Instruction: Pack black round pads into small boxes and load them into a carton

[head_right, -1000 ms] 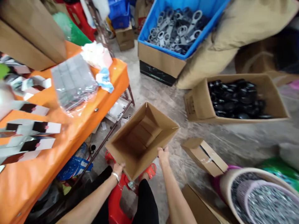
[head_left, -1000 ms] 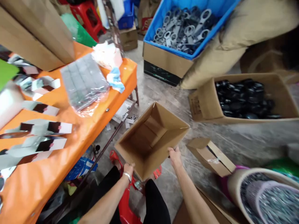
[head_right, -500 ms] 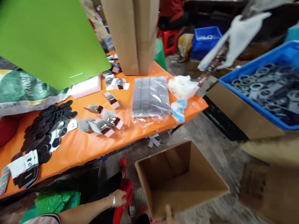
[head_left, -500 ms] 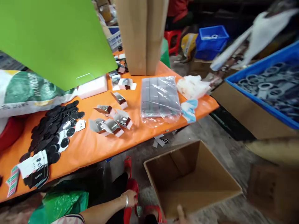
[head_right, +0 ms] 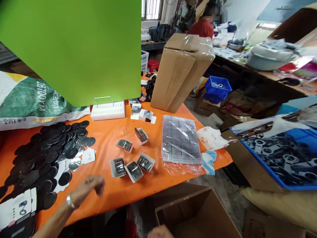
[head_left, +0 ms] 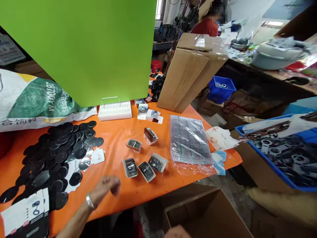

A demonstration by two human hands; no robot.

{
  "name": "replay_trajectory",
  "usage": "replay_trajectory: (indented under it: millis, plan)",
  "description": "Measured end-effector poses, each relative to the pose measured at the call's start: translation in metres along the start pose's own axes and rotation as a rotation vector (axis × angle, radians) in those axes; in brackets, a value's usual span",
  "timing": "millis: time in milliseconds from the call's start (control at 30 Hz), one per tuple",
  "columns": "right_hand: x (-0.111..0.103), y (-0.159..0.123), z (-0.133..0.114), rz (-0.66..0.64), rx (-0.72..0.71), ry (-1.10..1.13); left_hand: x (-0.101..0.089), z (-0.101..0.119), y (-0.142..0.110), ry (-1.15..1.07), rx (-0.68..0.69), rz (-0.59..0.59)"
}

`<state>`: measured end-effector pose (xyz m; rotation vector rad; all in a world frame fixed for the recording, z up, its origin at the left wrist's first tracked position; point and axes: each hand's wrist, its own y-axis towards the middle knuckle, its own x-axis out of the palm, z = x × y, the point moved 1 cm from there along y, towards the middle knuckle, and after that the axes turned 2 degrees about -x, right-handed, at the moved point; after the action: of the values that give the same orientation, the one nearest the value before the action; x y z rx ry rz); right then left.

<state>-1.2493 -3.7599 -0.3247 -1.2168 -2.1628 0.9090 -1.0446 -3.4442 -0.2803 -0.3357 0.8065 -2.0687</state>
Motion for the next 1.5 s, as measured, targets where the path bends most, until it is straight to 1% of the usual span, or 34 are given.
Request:
replay_trajectory:
  millis: [33,67,100,133,167,200,267,333,433,467,533,633,667,733,800,833,867,933,1033,1100,1133,1167,1200,1233,1267,1300,1333,1367,1400,1433,1500]
  plan:
    - [-0.012,0.001,-0.022,0.039,-0.021,0.04,-0.03,0.015,0.021,0.044,0.052,0.263]
    - [-0.028,0.003,-0.046,0.104,-0.051,0.104,-0.055,0.026,0.046,0.152,0.085,0.449]
    - [-0.047,0.005,-0.073,0.165,-0.117,0.153,-0.074,0.032,0.072,0.312,0.1,0.587]
    - [-0.068,0.01,-0.101,0.233,-0.18,0.166,-0.089,0.035,0.098,0.472,0.095,0.677]
    - [-0.089,0.016,-0.129,0.295,-0.223,0.15,-0.098,0.036,0.124,0.531,0.097,0.707]
    - [-0.109,0.025,-0.156,0.365,-0.267,0.121,-0.103,0.034,0.147,0.581,0.103,0.724]
    - [-0.146,0.052,-0.206,0.511,-0.316,0.051,-0.103,0.026,0.184,0.618,0.118,0.722]
    - [-0.177,0.091,-0.245,0.627,-0.339,-0.071,-0.094,0.017,0.208,0.683,0.12,0.74]
    - [-0.221,0.162,-0.289,0.804,-0.314,-0.391,-0.08,0.001,0.226,0.9,0.089,0.811]
    - [-0.237,0.186,-0.302,0.837,-0.307,-0.442,-0.076,-0.003,0.229,0.981,0.077,0.836]
    - [-0.27,0.234,-0.325,0.886,-0.283,-0.491,-0.072,-0.01,0.235,1.091,0.065,0.868]
    - [-0.32,0.295,-0.356,0.936,-0.19,-0.586,-0.072,-0.018,0.241,1.152,0.056,0.895]
    - [-0.334,0.313,-0.365,0.93,-0.148,-0.626,-0.073,-0.02,0.243,1.159,0.054,0.902]
    - [-0.357,0.343,-0.376,0.861,-0.077,-0.681,-0.075,-0.023,0.245,1.165,0.044,0.915]
    - [-0.369,0.364,-0.381,0.757,-0.053,-0.687,-0.076,-0.024,0.247,1.165,0.039,0.92]
    - [-0.372,0.37,-0.38,0.716,-0.056,-0.686,-0.076,-0.024,0.247,1.163,0.038,0.921]
    - [-0.372,0.373,-0.378,0.687,-0.068,-0.688,-0.076,-0.024,0.247,1.16,0.036,0.921]
    - [-0.363,0.369,-0.369,0.654,-0.095,-0.701,-0.075,-0.023,0.247,1.151,0.029,0.917]
    - [-0.333,0.344,-0.343,0.588,-0.146,-0.73,-0.076,-0.023,0.247,1.13,0.013,0.912]
    - [-0.306,0.323,-0.323,0.498,-0.203,-0.737,-0.076,-0.024,0.248,1.11,0.01,0.912]
    - [-0.294,0.315,-0.315,0.416,-0.241,-0.725,-0.077,-0.025,0.248,1.101,0.01,0.913]
    - [-0.283,0.308,-0.308,0.287,-0.281,-0.706,-0.077,-0.026,0.249,1.093,0.011,0.915]
    - [-0.276,0.304,-0.305,0.159,-0.305,-0.68,-0.077,-0.027,0.249,1.089,0.014,0.917]
    - [-0.273,0.302,-0.306,0.094,-0.305,-0.654,-0.078,-0.028,0.25,1.088,0.017,0.917]
    - [-0.277,0.304,-0.31,0.112,-0.282,-0.636,-0.078,-0.029,0.25,1.09,0.018,0.915]
    - [-0.285,0.31,-0.319,0.214,-0.243,-0.628,-0.078,-0.03,0.251,1.092,0.016,0.912]
    - [-0.298,0.318,-0.331,0.387,-0.194,-0.622,-0.078,-0.03,0.251,1.094,0.009,0.909]
    - [-0.314,0.328,-0.344,0.591,-0.149,-0.616,-0.078,-0.031,0.251,1.094,0.0,0.906]
    - [-0.33,0.341,-0.359,0.713,-0.128,-0.609,-0.078,-0.032,0.251,1.095,-0.008,0.903]
    - [-0.345,0.354,-0.372,0.784,-0.112,-0.599,-0.078,-0.032,0.251,1.096,-0.016,0.9]
    - [-0.369,0.378,-0.391,0.835,-0.082,-0.572,-0.078,-0.033,0.251,1.099,-0.023,0.895]
